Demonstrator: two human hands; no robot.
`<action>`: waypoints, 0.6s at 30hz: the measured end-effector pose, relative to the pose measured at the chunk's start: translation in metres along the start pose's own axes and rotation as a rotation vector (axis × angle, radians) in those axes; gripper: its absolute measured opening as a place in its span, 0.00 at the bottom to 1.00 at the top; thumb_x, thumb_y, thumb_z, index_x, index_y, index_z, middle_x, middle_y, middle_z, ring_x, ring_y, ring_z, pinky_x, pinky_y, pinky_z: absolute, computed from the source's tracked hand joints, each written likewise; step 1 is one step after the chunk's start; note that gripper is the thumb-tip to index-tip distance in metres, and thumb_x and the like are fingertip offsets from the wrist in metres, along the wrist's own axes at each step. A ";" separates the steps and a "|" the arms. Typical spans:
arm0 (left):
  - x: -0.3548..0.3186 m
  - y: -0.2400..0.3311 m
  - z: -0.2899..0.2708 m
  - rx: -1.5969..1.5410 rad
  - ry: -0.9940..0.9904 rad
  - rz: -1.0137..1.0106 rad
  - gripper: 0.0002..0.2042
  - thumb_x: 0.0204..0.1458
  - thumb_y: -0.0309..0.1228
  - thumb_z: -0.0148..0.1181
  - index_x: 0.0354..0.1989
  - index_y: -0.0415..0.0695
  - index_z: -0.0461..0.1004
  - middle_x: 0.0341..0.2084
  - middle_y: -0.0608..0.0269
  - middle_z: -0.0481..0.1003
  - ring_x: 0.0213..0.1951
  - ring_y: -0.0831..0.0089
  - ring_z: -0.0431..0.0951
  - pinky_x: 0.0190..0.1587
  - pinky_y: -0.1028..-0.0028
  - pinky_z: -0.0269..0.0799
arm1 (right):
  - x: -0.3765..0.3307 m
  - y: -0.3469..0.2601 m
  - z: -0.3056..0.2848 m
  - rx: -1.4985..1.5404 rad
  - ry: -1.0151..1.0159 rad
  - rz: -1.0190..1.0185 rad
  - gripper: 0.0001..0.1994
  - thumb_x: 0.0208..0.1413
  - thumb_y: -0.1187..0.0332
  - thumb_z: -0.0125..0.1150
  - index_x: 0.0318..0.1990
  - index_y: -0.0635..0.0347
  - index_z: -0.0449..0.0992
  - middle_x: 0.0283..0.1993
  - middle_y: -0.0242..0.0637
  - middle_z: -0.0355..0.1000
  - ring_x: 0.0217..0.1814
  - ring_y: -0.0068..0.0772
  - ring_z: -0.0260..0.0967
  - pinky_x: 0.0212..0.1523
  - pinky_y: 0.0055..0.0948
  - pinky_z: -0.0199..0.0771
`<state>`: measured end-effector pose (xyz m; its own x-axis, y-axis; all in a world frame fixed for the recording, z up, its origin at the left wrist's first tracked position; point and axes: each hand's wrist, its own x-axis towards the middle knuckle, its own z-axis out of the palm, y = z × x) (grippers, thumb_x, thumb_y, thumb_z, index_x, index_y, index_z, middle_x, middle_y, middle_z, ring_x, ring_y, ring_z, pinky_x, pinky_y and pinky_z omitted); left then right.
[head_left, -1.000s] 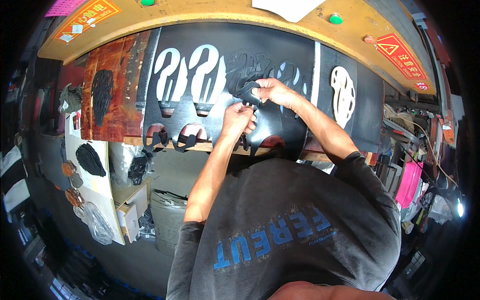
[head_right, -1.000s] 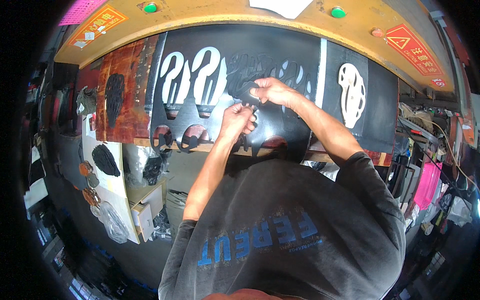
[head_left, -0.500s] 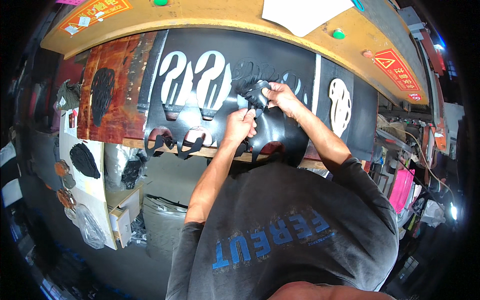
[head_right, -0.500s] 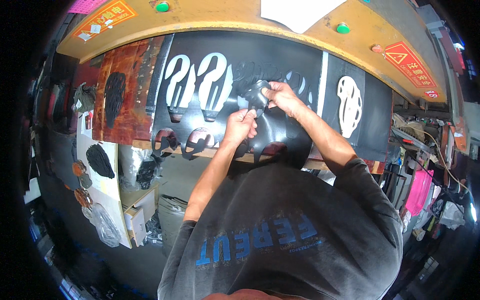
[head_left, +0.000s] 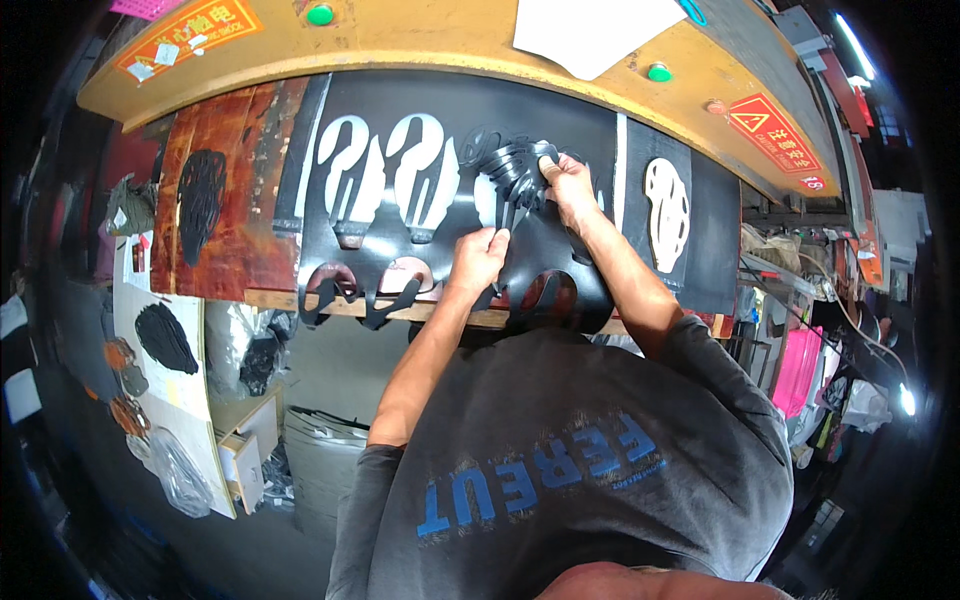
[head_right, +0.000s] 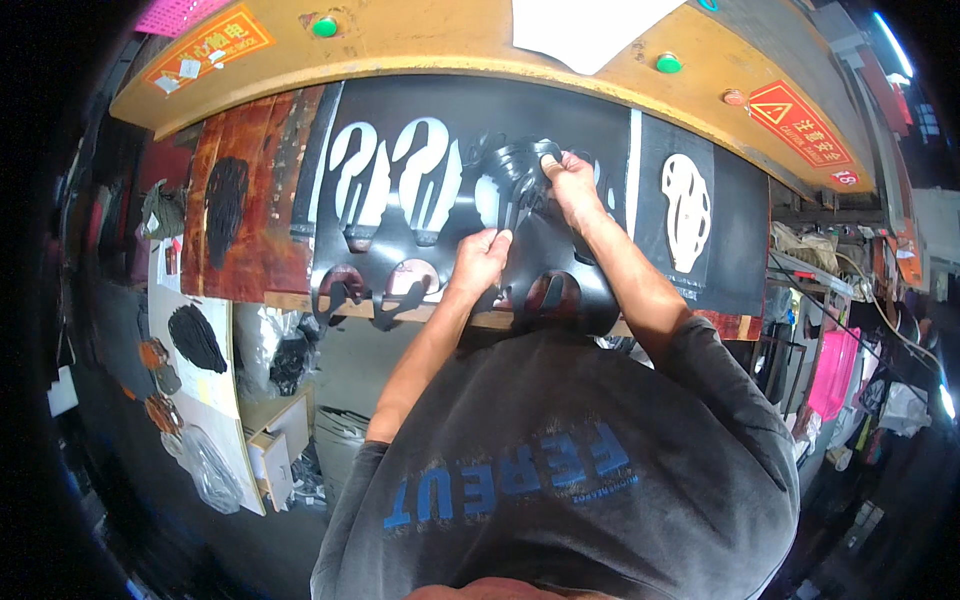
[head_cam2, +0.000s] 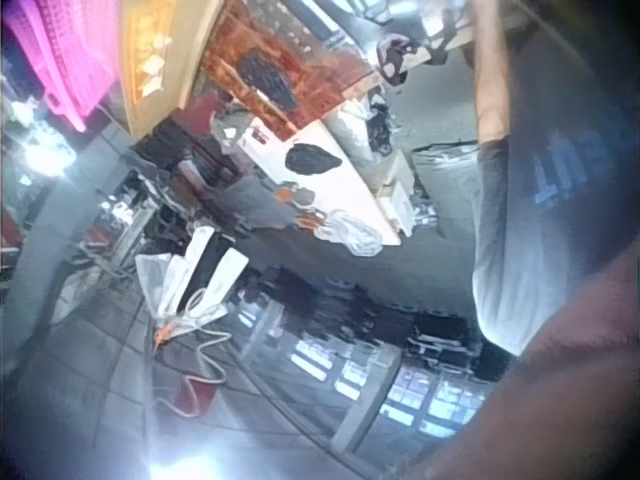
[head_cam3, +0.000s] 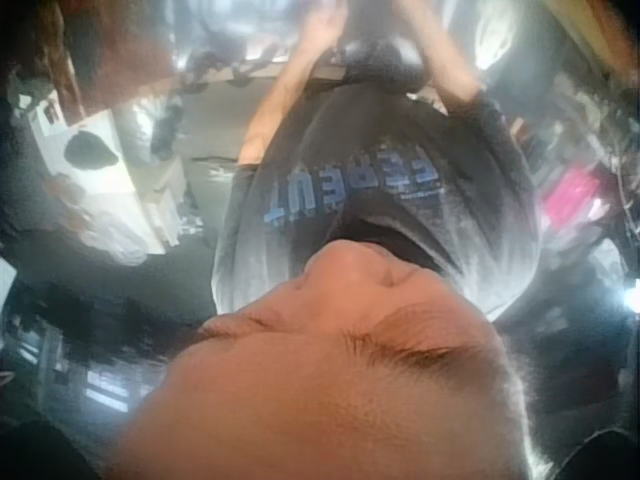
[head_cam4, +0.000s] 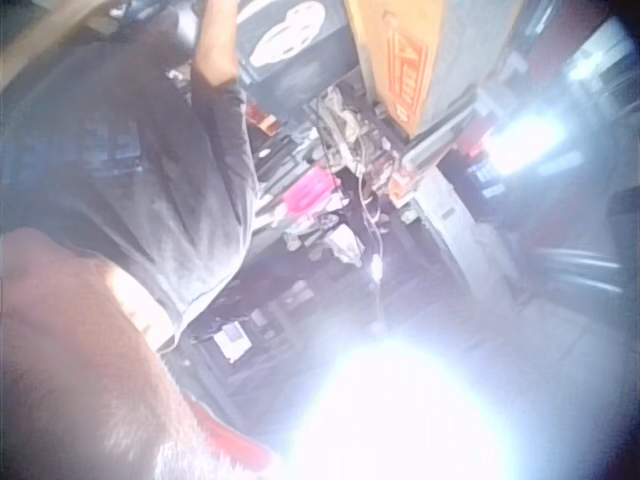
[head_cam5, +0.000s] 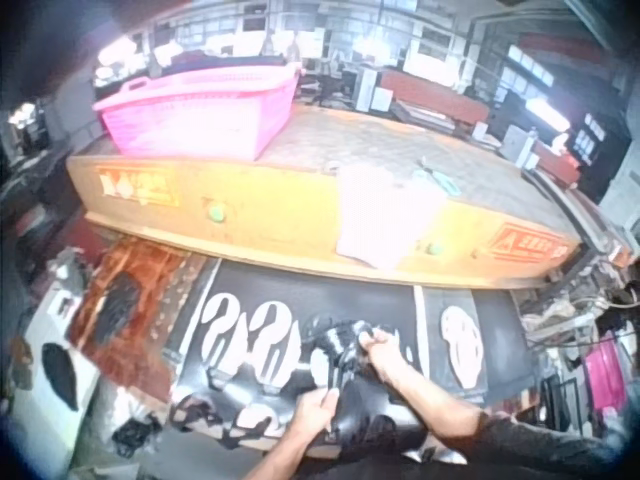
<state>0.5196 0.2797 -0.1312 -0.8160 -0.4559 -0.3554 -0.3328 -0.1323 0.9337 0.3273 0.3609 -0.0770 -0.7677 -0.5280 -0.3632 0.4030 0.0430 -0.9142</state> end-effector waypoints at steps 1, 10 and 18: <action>0.000 0.000 -0.001 -0.008 -0.017 0.033 0.20 0.71 0.38 0.59 0.24 0.44 0.72 0.16 0.71 0.70 0.15 0.80 0.68 0.18 0.73 0.65 | 0.003 -0.003 -0.001 -0.146 0.045 -0.026 0.06 0.73 0.65 0.61 0.46 0.55 0.81 0.36 0.23 0.79 0.31 0.16 0.72 0.30 0.21 0.70; -0.026 0.043 -0.012 -0.335 0.085 -0.070 0.14 0.71 0.35 0.61 0.52 0.35 0.79 0.30 0.59 0.81 0.24 0.74 0.82 0.27 0.74 0.79 | -0.054 -0.034 -0.012 -0.444 -0.232 -0.189 0.12 0.69 0.67 0.69 0.55 0.63 0.83 0.40 0.24 0.81 0.43 0.16 0.72 0.47 0.22 0.75; -0.007 0.101 -0.030 -0.518 -0.115 -0.322 0.36 0.73 0.54 0.50 0.64 0.24 0.65 0.56 0.27 0.77 0.56 0.44 0.84 0.57 0.54 0.85 | -0.101 -0.005 -0.009 -0.530 -0.006 -0.335 0.13 0.67 0.68 0.70 0.54 0.64 0.84 0.50 0.43 0.83 0.52 0.31 0.80 0.54 0.30 0.79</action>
<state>0.5062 0.2430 -0.0326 -0.7682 -0.2284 -0.5980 -0.3211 -0.6707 0.6686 0.3982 0.4215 -0.0376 -0.8059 -0.5905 -0.0422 -0.1619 0.2884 -0.9437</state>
